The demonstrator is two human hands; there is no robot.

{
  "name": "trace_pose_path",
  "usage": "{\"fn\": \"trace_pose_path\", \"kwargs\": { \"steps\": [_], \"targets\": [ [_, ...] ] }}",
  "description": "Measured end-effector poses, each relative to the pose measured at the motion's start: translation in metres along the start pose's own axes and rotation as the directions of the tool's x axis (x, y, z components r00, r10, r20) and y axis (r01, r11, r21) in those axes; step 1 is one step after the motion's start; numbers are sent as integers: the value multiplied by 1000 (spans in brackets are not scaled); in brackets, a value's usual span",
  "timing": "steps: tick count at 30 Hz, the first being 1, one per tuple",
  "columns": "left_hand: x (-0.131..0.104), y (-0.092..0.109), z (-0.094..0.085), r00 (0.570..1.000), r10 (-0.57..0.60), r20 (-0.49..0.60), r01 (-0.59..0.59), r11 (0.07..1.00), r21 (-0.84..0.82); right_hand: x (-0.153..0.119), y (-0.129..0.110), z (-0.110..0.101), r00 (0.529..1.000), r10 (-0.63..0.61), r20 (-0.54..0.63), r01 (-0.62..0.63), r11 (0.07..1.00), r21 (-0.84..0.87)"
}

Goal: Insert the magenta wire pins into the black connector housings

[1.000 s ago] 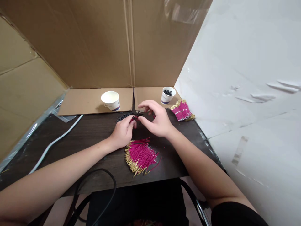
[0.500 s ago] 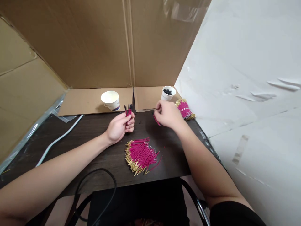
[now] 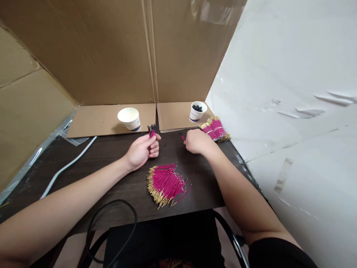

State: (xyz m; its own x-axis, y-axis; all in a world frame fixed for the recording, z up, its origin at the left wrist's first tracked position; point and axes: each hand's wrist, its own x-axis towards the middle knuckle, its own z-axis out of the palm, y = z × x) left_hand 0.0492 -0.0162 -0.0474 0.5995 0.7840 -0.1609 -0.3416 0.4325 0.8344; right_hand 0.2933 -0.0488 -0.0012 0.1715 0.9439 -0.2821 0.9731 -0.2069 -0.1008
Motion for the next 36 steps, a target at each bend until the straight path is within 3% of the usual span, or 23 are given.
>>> {"fn": "trace_pose_path", "kwargs": {
  "steps": [8, 17, 27, 30, 32, 36],
  "targets": [
    [2, -2, 2, 999, 24, -38, -23, 1000, 16, -7, -7, -2, 999, -20, 42, 25, 992, -127],
    [3, -2, 1, 998, 31, -53, -31, 999, 10, -15, -20, 4, 997, -51, -50, 37, 966, -257],
    [2, 0, 0, 997, 52, -61, -54, 998, -33, 0, -2, 6, 999, -51, 11, 52, 985, -163],
    [1, 2, 2, 995, 65, -80, -69, 996, -55, 0, 2, 4, 994, -106, -31, 104, 992, -71],
    [0, 3, 5, 994, 65, -93, -72, 995, -70, -2, 0, 4, 980, -179, -83, 185, 979, 81],
    [-3, 0, 15, 993, 74, -97, -83, 993, -86, -10, -24, 13, 950, -233, -208, 307, 817, 488]
  ]
}}
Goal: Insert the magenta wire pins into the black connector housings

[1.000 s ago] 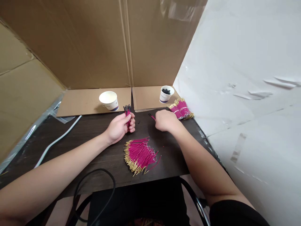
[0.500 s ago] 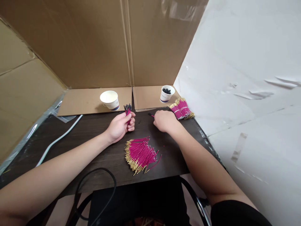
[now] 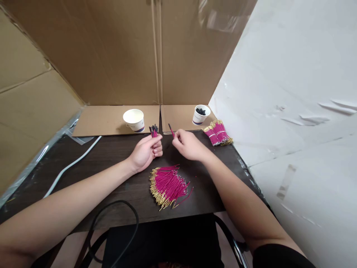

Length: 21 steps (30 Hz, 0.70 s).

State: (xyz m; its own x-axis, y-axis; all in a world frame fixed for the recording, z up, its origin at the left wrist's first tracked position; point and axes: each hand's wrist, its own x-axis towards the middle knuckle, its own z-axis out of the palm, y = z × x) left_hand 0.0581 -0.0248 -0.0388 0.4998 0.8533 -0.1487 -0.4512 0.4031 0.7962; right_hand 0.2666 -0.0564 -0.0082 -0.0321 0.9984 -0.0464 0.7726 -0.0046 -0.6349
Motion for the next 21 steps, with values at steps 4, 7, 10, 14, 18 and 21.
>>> {"fn": "trace_pose_path", "kwargs": {
  "steps": [4, 7, 10, 14, 18, 21],
  "targets": [
    [-3, -10, 6, 1000, 18, 4, -18, 998, 53, -4, -21, 30, 996, -18, -92, 43, 958, 283],
    [-4, -16, 7, 999, 14, -51, -10, 997, 77, -7, -30, 42, 994, 35, -99, 2, 936, 352],
    [-3, -19, 7, 998, 10, -60, -7, 999, 42, -11, -34, 46, 994, 71, -85, -40, 946, 321],
    [0, -21, 4, 998, 45, -53, -44, 999, 20, -15, -38, 52, 987, 53, -149, -17, 972, 232],
    [3, -26, 2, 994, 90, -61, -87, 995, 52, -17, -40, 60, 981, 22, -193, 17, 980, 199],
    [5, -26, 1, 991, 110, -71, -106, 993, 57, -19, -41, 62, 980, -5, -198, 50, 973, 224]
  ]
}}
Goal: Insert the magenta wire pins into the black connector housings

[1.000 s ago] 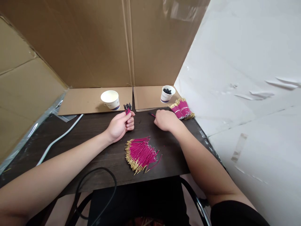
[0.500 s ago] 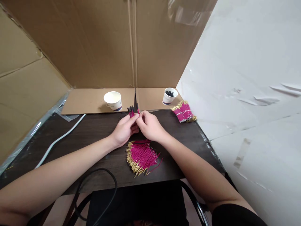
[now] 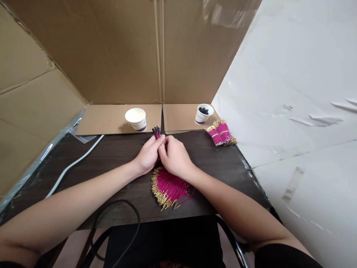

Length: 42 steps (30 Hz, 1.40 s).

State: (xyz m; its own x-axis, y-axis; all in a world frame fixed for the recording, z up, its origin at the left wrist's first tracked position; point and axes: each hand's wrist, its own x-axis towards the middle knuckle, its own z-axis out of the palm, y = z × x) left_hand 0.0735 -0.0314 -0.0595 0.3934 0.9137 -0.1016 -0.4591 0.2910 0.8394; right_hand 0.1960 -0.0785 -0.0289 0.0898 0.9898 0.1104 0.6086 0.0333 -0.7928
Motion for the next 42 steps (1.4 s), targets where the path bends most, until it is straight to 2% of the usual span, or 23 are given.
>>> {"fn": "trace_pose_path", "kwargs": {
  "steps": [6, 11, 15, 19, 22, 25, 29, 31, 34, 35, 36, 39, 42],
  "targets": [
    [3, 12, -3, 994, -91, -55, 89, 995, -39, 2, 6, -8, 996, -85, 14, 83, 991, 100],
    [5, 21, -8, 999, -43, 23, 43, 999, -14, 14, 24, -18, 996, -76, -56, 84, 982, 169],
    [0, 22, -13, 999, -27, 47, 22, 994, 107, 37, 36, -23, 996, -50, -68, 66, 963, 261],
    [-7, 36, -16, 992, -26, 120, 14, 995, 100, 78, 27, -22, 995, -95, -26, 98, 935, 342],
    [-9, 61, -17, 986, 130, 103, -142, 982, 127, 112, 6, -9, 976, -203, 77, 180, 956, 233],
    [-6, 88, -20, 963, 262, 58, -268, 941, 208, 135, -19, 16, 952, -272, 140, 247, 953, 175],
    [4, 112, -33, 928, 371, -20, -345, 881, 323, 143, -38, 40, 956, -247, 158, 241, 969, 52],
    [9, 118, -42, 920, 391, -36, -351, 861, 367, 138, -36, 36, 959, -256, 120, 255, 967, 18],
    [15, 120, -53, 937, 349, -8, -304, 828, 471, 122, -23, 12, 921, -385, 61, 387, 922, -21],
    [16, 119, -56, 936, 351, 31, -310, 778, 547, 114, -16, 1, 909, -416, 41, 417, 908, -46],
    [16, 117, -57, 928, 359, 98, -334, 687, 645, 105, -9, -9, 899, -436, 31, 437, 896, -71],
    [11, 108, -54, 911, 266, 316, -395, 340, 853, 74, 8, -33, 884, -464, 56, 467, 876, -123],
    [3, 97, -48, 940, 139, 312, -335, 209, 919, 47, 18, -40, 878, -468, 103, 478, 865, -151]
  ]
}}
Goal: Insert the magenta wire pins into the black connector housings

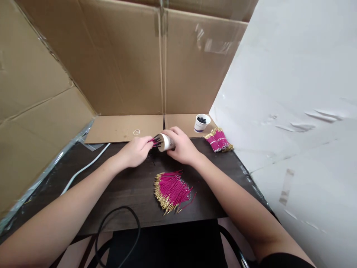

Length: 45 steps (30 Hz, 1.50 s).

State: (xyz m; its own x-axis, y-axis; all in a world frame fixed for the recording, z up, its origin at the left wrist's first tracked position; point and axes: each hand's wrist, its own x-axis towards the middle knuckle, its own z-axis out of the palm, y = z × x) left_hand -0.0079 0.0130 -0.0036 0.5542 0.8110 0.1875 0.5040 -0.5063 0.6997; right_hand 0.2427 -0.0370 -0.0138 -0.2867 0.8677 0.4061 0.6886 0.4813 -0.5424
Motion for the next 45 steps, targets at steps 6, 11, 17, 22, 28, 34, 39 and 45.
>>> {"fn": "trace_pose_path", "kwargs": {
  "steps": [6, 11, 17, 22, 28, 34, 39, 45],
  "targets": [
    [-8, 6, 13, 991, 86, 106, -106, 974, 199, -17, -12, 9, 999, -7, 38, 8, 999, -34],
    [-10, 11, 17, 978, 124, 167, -163, 957, 242, -19, -13, 13, 998, -16, 58, 19, 998, -56],
    [-10, 7, 22, 973, 216, 75, -224, 969, 104, -24, -3, 11, 999, -30, 31, 32, 998, -58],
    [-12, 7, 26, 964, 257, -66, -259, 965, -28, -24, 3, 2, 999, -14, -45, 15, 1000, 19],
    [-11, 0, 30, 960, 154, -236, -209, 950, -233, -24, 1, -1, 994, -30, -106, 36, 998, 52],
    [-7, -9, 56, 911, -47, -411, -179, 850, -495, -25, -7, 3, 992, -38, -121, 44, 998, 46],
    [-8, -11, 75, 914, -166, -371, -131, 745, -655, -28, -18, 8, 996, -69, -62, 72, 996, 52],
    [-14, -2, 76, 924, -126, -361, -155, 739, -656, -29, -22, 10, 996, -90, -22, 91, 993, 72]
  ]
}}
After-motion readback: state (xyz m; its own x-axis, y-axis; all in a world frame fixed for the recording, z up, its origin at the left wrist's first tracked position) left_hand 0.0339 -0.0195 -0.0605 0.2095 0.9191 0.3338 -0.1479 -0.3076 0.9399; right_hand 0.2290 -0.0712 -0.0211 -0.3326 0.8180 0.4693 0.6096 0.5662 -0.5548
